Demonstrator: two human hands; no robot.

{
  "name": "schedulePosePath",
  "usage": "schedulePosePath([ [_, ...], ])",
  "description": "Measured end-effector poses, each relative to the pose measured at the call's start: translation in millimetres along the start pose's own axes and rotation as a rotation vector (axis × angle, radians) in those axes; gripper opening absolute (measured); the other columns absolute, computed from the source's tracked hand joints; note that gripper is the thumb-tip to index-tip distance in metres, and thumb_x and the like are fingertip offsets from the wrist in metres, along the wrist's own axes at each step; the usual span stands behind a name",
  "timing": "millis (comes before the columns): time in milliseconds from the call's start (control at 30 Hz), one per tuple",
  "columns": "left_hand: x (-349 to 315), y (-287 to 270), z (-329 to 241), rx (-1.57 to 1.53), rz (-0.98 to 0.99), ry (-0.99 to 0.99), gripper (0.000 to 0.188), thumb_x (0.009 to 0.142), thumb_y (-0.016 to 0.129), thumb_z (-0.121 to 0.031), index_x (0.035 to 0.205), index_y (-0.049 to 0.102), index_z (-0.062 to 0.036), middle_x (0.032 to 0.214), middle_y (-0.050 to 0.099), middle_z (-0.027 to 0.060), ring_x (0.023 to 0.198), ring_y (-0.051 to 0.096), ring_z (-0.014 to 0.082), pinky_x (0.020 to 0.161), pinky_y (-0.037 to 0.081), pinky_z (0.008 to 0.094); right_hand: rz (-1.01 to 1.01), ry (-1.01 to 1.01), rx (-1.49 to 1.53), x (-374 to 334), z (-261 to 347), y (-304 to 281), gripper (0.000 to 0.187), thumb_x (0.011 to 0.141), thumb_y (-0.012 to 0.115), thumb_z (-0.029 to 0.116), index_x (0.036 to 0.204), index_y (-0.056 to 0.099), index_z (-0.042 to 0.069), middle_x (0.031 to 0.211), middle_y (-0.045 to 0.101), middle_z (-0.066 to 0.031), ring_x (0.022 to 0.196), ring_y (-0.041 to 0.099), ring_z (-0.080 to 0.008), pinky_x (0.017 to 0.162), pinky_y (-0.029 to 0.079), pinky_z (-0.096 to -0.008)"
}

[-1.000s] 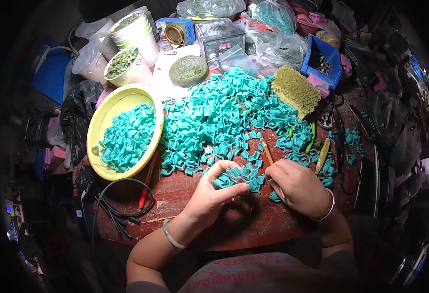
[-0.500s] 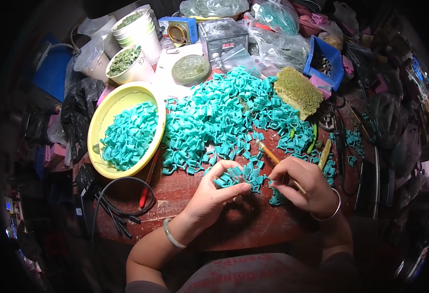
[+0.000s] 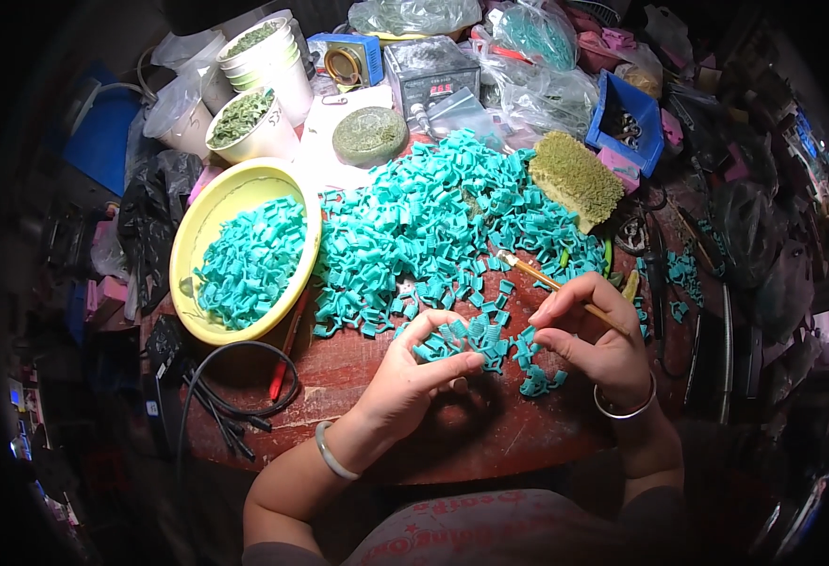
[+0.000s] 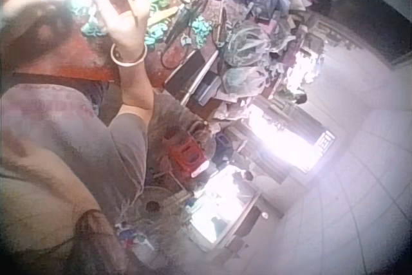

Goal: The person joins small blue wax components using a heated tool. They pick up a piece from a pile on the table, apply the tip of the tool to join or smooth sections, and handle the pieces by hand.

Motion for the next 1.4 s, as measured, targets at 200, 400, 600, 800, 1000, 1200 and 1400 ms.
schedulePosePath([
  [200,-15.4,-10.5,-62.4,0.066,-0.189,0.295,0.035,0.082,0.074,-0.001,0.11,0.057,-0.0102,0.092,0.061,0.0015,0.074,0.061,0.0098,0.06,0.047,0.0218,-0.002,-0.077,0.104,4.9,-1.2,-0.1,0.027,0.083,0.07,-0.011,0.102,0.056,0.002,0.098,0.065,-0.0042,0.095,0.064,-0.0103,0.085,0.052,-0.025],
  [400,-40.6,-41.8,-161.1,0.628,-0.66,0.938,0.028,0.083,0.071,0.003,0.106,0.056,-0.0042,0.091,0.06,0.0027,0.076,0.061,0.011,0.064,0.051,0.0254,-0.059,-0.064,0.114,-0.5,-0.9,-0.2,0.024,0.083,0.07,-0.01,0.1,0.056,0.002,0.094,0.065,-0.0042,0.084,0.063,-0.0077,0.073,0.052,-0.0211],
  [600,-48.9,-86.0,-211.7,1.545,-1.146,0.954,0.029,0.077,0.067,-0.001,0.105,0.058,-0.0048,0.086,0.062,0.0131,0.081,0.064,0.027,0.074,0.05,0.0375,0.023,-0.041,0.117,-2.8,-0.9,8.7,0.024,0.084,0.07,-0.009,0.099,0.056,0.003,0.089,0.064,-0.0028,0.064,0.055,-0.002,0.053,0.041,-0.0165],
  [800,-64.8,-55.7,-209.9,1.952,-1.252,1.209,0.024,0.08,0.071,-0.007,0.103,0.064,-0.0031,0.097,0.065,0.0147,0.086,0.063,0.0338,0.077,0.051,0.04,0.006,-0.029,0.127,-3.4,2.1,9.6,0.024,0.084,0.069,-0.01,0.099,0.055,0.003,0.089,0.064,-0.0027,0.064,0.054,-0.0016,0.052,0.04,-0.0166],
  [1000,-18.6,24.7,-88.1,1.193,-0.126,0.889,0.014,0.087,0.069,0.001,0.1,0.064,-0.0014,0.093,0.065,0.0054,0.083,0.063,0.0118,0.067,0.052,0.0239,-0.02,-0.014,0.12,0.9,-5.6,6.3,0.024,0.085,0.069,-0.008,0.1,0.055,0.005,0.091,0.065,-0.0017,0.065,0.053,-0.0008,0.053,0.039,-0.0166],
  [1200,8.6,13.0,-12.7,0.554,0.202,0.211,0.015,0.094,0.065,-0.003,0.106,0.058,-0.0017,0.1,0.063,0.0034,0.091,0.064,0.011,0.074,0.055,0.0239,0.006,0.029,0.14,-1.7,-4.8,6.0,0.025,0.085,0.071,-0.006,0.102,0.056,0.004,0.094,0.065,-0.0021,0.087,0.063,-0.0068,0.077,0.052,-0.0218],
  [1400,6.7,18.5,-3.2,0.433,0.288,0.166,0.016,0.092,0.066,-0.001,0.105,0.057,-0.0022,0.097,0.062,0.0013,0.09,0.062,0.0074,0.076,0.052,0.0228,0.034,-0.012,0.138,0.1,-13.0,12.1,0.024,0.085,0.071,-0.005,0.102,0.056,0.004,0.094,0.065,-0.0029,0.09,0.064,-0.0087,0.081,0.052,-0.0235],
])
Point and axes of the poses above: each hand's wrist, its own x-axis towards the middle knuckle, its own y-axis out of the palm, z = x × y, the point moved 5 cm from there along x, towards the middle knuckle
